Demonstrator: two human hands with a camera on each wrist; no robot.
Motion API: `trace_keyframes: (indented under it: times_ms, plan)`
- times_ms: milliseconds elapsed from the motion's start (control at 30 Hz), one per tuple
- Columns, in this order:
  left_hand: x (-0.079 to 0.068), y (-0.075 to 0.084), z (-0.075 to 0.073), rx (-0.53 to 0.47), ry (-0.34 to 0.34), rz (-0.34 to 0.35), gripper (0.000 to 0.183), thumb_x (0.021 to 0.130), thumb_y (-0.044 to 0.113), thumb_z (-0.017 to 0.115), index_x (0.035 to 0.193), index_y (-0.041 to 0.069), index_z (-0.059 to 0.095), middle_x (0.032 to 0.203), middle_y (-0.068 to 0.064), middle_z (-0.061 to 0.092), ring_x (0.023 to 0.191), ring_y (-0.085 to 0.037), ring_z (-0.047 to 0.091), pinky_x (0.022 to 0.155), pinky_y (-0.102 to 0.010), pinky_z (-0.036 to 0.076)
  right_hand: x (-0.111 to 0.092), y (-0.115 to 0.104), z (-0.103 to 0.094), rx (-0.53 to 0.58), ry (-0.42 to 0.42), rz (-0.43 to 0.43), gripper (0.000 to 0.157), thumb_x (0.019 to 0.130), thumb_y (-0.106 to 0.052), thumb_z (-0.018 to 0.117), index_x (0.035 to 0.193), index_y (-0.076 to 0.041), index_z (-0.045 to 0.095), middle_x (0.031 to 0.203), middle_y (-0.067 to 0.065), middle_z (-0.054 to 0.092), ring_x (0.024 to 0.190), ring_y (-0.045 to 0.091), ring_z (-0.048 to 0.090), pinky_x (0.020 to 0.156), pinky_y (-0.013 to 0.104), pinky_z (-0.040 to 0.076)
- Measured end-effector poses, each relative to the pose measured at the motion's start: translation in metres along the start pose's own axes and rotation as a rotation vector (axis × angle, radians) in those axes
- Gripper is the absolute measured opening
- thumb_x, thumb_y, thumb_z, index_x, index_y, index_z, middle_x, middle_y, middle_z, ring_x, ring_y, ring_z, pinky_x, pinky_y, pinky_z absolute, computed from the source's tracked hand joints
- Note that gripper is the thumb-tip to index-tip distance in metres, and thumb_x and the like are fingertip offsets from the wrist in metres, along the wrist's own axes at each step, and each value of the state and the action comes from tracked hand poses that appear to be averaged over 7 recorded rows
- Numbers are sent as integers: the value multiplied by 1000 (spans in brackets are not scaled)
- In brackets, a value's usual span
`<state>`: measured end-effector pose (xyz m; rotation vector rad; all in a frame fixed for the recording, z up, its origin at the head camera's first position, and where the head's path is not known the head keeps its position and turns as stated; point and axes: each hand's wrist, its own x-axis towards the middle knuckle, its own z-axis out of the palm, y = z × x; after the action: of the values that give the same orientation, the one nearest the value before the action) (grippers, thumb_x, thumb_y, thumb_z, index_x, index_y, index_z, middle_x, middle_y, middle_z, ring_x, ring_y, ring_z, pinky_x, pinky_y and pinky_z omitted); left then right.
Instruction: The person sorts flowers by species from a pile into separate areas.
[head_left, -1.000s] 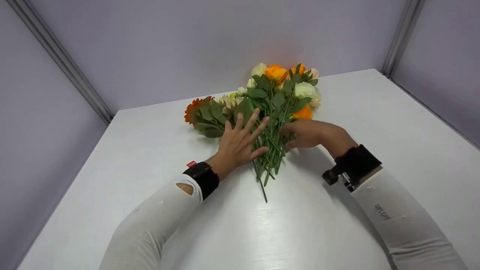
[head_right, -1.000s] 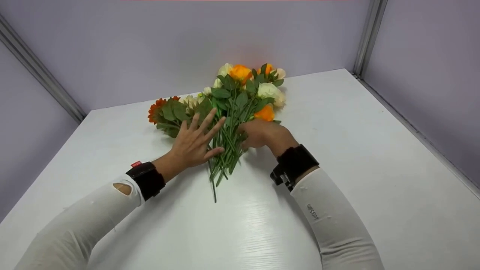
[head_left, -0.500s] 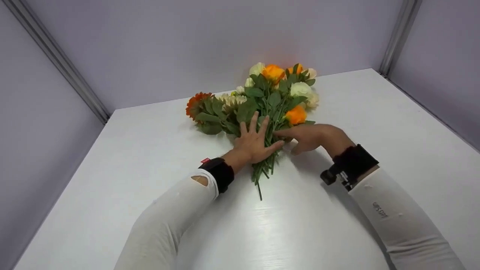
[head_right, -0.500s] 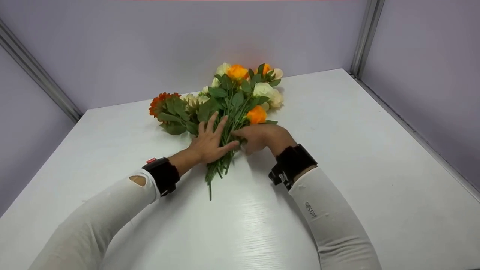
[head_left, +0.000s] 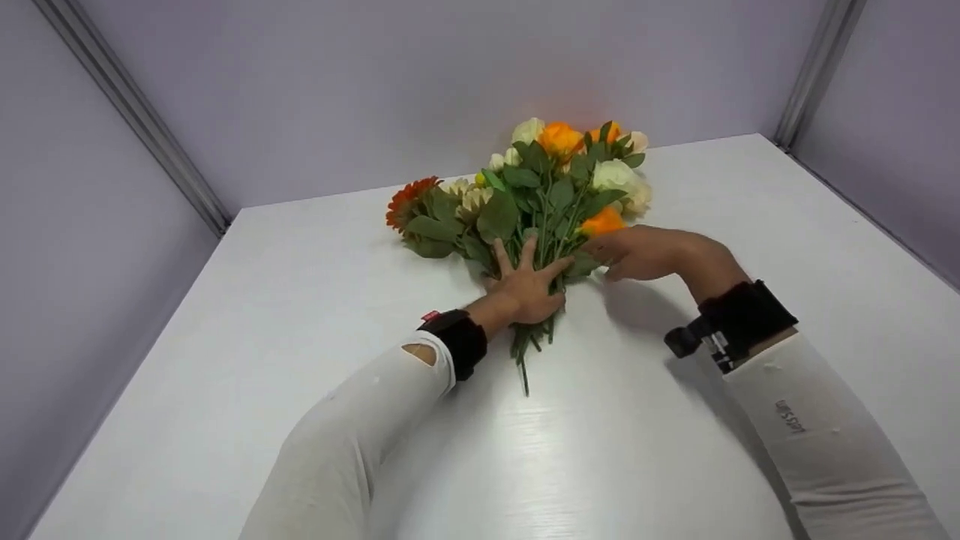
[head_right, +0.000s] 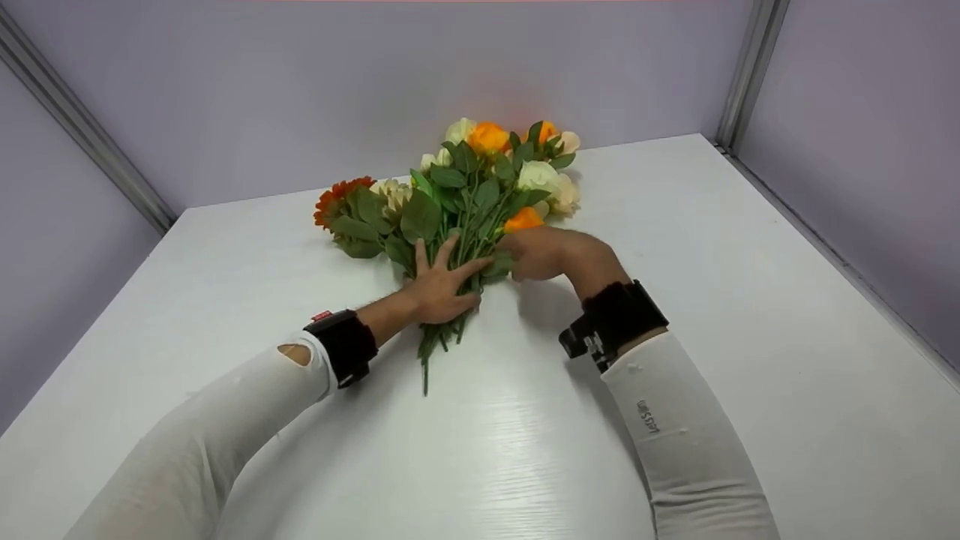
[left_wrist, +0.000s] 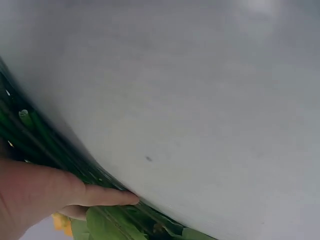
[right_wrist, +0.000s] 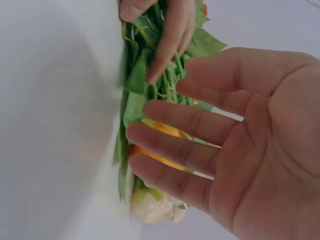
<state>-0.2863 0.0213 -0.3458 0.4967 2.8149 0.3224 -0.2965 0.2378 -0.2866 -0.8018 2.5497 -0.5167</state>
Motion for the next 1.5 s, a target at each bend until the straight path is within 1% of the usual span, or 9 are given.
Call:
trace_keyframes:
  times_ms: [100, 233, 500, 633, 767, 933, 1100, 1300, 1500]
  plan:
    - [-1, -2, -2, -27, -16, 11, 60, 103, 41, 44, 157, 45, 18, 167, -2, -18, 145, -47, -29, 112, -74, 20, -10, 3, -4, 13, 67, 12, 54, 97, -9, 58, 148, 1, 42, 142, 28, 52, 131, 45, 50, 105, 60, 42]
    - [-3, -15, -8, -44, -15, 45, 62, 103, 35, 44, 159, 39, 17, 168, -6, -16, 146, -47, -27, 114, -70, 22, -18, 7, -6, 23, 123, 29, 51, 97, -10, 58, 146, 1, 44, 141, 26, 54, 129, 45, 52, 105, 58, 43]
    - [-15, -66, -15, -47, -3, 53, 61, 104, 29, 43, 160, 32, 18, 167, -12, -12, 148, -46, -24, 121, -62, 12, -21, 11, -7, -58, 264, 99, 43, 97, -13, 58, 139, -2, 52, 132, 26, 61, 121, 41, 59, 102, 56, 46]
    - [-24, -90, -19, -68, -2, 79, 62, 102, 25, 41, 160, 27, 18, 166, -16, -12, 148, -46, -23, 121, -62, -1, -24, 13, -7, -106, 337, 112, 42, 97, -12, 58, 137, 0, 53, 130, 26, 61, 120, 42, 58, 100, 56, 47]
    - [-36, -113, -23, -109, 2, 96, 62, 101, 21, 39, 159, 24, 19, 166, -19, -12, 148, -47, -22, 119, -64, -7, -27, 17, -7, -103, 341, 122, 43, 97, -13, 57, 138, 1, 52, 131, 28, 59, 119, 44, 59, 98, 56, 47]
    - [-53, -147, -28, -132, 21, 59, 60, 102, 21, 38, 159, 22, 19, 165, -21, -10, 148, -50, -20, 118, -69, -2, -30, 19, -8, -69, 322, 147, 44, 98, -15, 56, 139, 0, 50, 134, 28, 58, 120, 44, 58, 100, 56, 46]
    - [-72, -182, -32, -146, 32, 26, 60, 102, 19, 38, 159, 19, 18, 164, -25, -9, 146, -55, -18, 115, -73, -3, -31, 18, -8, -54, 314, 142, 45, 98, -16, 56, 140, -2, 50, 134, 28, 57, 117, 43, 61, 99, 56, 47]
    - [-95, -215, -37, -132, 32, -16, 59, 103, 18, 36, 158, 17, 18, 163, -29, -6, 145, -59, -13, 112, -76, -1, -30, 17, -7, -48, 287, 155, 45, 98, -19, 57, 140, -4, 50, 135, 26, 58, 116, 41, 61, 99, 55, 47]
    - [-100, -209, -40, -135, 27, 11, 58, 104, 17, 37, 157, 12, 16, 161, -33, -6, 145, -59, -12, 113, -74, -5, -79, 33, 2, -2, 312, 205, 44, 98, -17, 57, 140, -5, 51, 134, 26, 58, 117, 41, 61, 99, 56, 47]
